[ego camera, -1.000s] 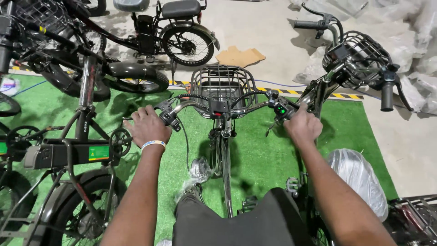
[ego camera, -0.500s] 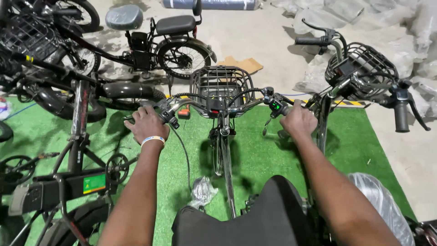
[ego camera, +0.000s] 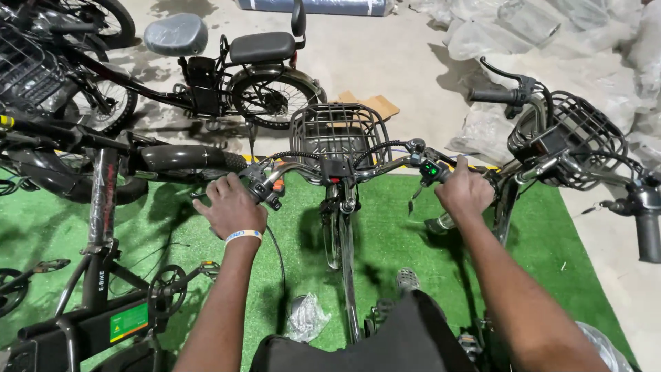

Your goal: The person uses a wrench to tighten the chain on the rear wheel of an electric bicycle while sitting on the floor. They then stand up, test the handlebars and controls, and move the bicycle forward through a workshop area filled with other bikes.

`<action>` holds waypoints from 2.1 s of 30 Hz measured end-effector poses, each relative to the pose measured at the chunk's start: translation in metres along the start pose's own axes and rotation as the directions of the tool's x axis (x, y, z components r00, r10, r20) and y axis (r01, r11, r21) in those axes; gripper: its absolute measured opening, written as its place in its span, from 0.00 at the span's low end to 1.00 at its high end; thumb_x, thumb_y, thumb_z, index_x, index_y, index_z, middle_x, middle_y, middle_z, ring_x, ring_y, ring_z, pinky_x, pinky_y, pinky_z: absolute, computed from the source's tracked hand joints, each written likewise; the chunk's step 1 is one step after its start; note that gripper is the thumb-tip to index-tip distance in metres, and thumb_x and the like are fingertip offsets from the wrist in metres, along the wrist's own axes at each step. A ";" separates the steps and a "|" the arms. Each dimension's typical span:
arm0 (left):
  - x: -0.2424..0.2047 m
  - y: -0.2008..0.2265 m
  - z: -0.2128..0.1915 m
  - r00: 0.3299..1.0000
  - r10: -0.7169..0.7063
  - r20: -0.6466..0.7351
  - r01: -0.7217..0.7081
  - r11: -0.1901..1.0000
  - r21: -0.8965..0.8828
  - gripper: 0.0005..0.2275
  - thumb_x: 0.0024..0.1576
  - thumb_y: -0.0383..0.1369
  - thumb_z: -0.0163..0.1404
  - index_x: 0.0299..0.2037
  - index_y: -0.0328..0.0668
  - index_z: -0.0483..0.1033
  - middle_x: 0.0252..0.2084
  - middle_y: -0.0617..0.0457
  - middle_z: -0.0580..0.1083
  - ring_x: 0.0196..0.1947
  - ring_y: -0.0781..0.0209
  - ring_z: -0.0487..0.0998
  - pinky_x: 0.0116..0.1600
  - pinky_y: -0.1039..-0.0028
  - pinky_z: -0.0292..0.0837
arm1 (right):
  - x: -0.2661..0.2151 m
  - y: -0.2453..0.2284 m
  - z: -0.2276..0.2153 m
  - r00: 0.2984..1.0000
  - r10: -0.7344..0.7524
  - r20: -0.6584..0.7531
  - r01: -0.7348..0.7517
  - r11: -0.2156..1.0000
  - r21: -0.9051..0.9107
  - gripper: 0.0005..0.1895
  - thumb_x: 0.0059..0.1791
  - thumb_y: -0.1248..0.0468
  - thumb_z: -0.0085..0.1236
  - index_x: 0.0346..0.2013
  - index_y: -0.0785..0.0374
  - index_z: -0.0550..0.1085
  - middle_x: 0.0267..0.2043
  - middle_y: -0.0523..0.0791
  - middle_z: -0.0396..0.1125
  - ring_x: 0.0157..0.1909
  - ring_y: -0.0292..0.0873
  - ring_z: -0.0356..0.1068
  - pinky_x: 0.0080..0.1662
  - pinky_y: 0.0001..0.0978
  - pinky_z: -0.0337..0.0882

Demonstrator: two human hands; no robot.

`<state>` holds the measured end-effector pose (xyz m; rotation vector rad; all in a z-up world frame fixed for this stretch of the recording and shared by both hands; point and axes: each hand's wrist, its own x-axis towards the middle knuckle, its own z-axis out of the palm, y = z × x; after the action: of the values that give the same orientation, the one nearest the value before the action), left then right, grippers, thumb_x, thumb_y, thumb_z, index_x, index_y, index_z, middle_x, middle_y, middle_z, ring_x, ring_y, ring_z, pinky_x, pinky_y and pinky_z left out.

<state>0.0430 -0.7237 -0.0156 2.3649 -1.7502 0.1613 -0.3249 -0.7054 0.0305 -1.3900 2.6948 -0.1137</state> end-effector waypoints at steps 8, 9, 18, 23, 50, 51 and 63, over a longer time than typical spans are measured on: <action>0.046 0.023 0.015 1.000 -0.012 0.007 0.012 1.000 0.026 0.31 0.43 0.36 0.53 0.59 0.45 0.58 0.59 0.49 0.64 0.64 0.50 0.58 0.63 0.46 0.48 | 0.078 -0.014 0.016 0.998 -0.043 0.039 0.042 0.998 0.036 0.34 0.39 0.53 0.51 0.60 0.52 0.65 0.43 0.55 0.74 0.50 0.58 0.73 0.51 0.49 0.68; 0.051 0.027 0.017 1.000 -0.004 0.010 0.004 1.000 0.027 0.31 0.43 0.36 0.53 0.60 0.44 0.59 0.59 0.48 0.65 0.64 0.49 0.59 0.63 0.47 0.50 | 0.089 -0.011 0.022 0.999 -0.044 0.030 0.043 0.998 0.044 0.36 0.38 0.52 0.52 0.61 0.51 0.65 0.43 0.55 0.74 0.50 0.58 0.73 0.51 0.49 0.68; 0.081 0.066 -0.004 0.998 0.056 -0.036 -0.056 0.998 -0.014 0.28 0.45 0.36 0.49 0.59 0.44 0.61 0.57 0.48 0.66 0.63 0.48 0.60 0.63 0.46 0.51 | 0.085 -0.018 0.026 0.981 0.021 -0.192 -0.019 1.000 0.014 0.34 0.43 0.59 0.52 0.63 0.56 0.59 0.36 0.55 0.74 0.44 0.59 0.75 0.47 0.49 0.71; 0.106 0.084 0.003 0.985 0.110 -0.136 -0.111 0.994 -0.001 0.24 0.49 0.32 0.46 0.59 0.45 0.63 0.56 0.48 0.68 0.61 0.49 0.62 0.62 0.46 0.52 | 0.141 -0.008 0.052 0.984 0.000 -0.180 0.010 0.998 0.056 0.30 0.38 0.55 0.48 0.55 0.52 0.68 0.37 0.54 0.74 0.45 0.60 0.74 0.47 0.52 0.67; 0.278 0.161 0.048 0.982 0.187 -0.005 -0.187 0.982 0.010 0.29 0.44 0.40 0.51 0.58 0.44 0.61 0.60 0.47 0.64 0.64 0.49 0.58 0.65 0.48 0.47 | 0.223 -0.073 0.022 0.995 0.096 -0.033 -0.087 0.974 0.210 0.36 0.40 0.58 0.45 0.64 0.60 0.58 0.46 0.56 0.72 0.53 0.59 0.70 0.55 0.51 0.65; 0.280 0.164 0.047 0.981 0.190 -0.040 -0.191 0.982 -0.009 0.30 0.44 0.40 0.52 0.59 0.44 0.61 0.60 0.46 0.63 0.64 0.48 0.57 0.65 0.48 0.46 | 0.232 -0.070 0.032 0.995 0.091 -0.051 -0.079 0.978 0.193 0.37 0.40 0.56 0.47 0.64 0.60 0.57 0.45 0.55 0.72 0.52 0.58 0.71 0.54 0.51 0.65; 0.304 0.166 0.056 0.977 0.205 -0.050 -0.204 0.979 0.025 0.28 0.44 0.38 0.53 0.57 0.45 0.63 0.59 0.45 0.66 0.64 0.47 0.59 0.65 0.47 0.46 | 0.247 -0.089 0.031 0.994 0.112 -0.015 -0.108 0.980 0.170 0.35 0.42 0.58 0.47 0.65 0.57 0.58 0.44 0.53 0.73 0.51 0.61 0.71 0.53 0.53 0.67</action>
<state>-0.0279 -1.0662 0.0068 2.1680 -1.9729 0.2681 -0.3915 -0.9592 -0.0054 -1.1975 2.7013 -0.3436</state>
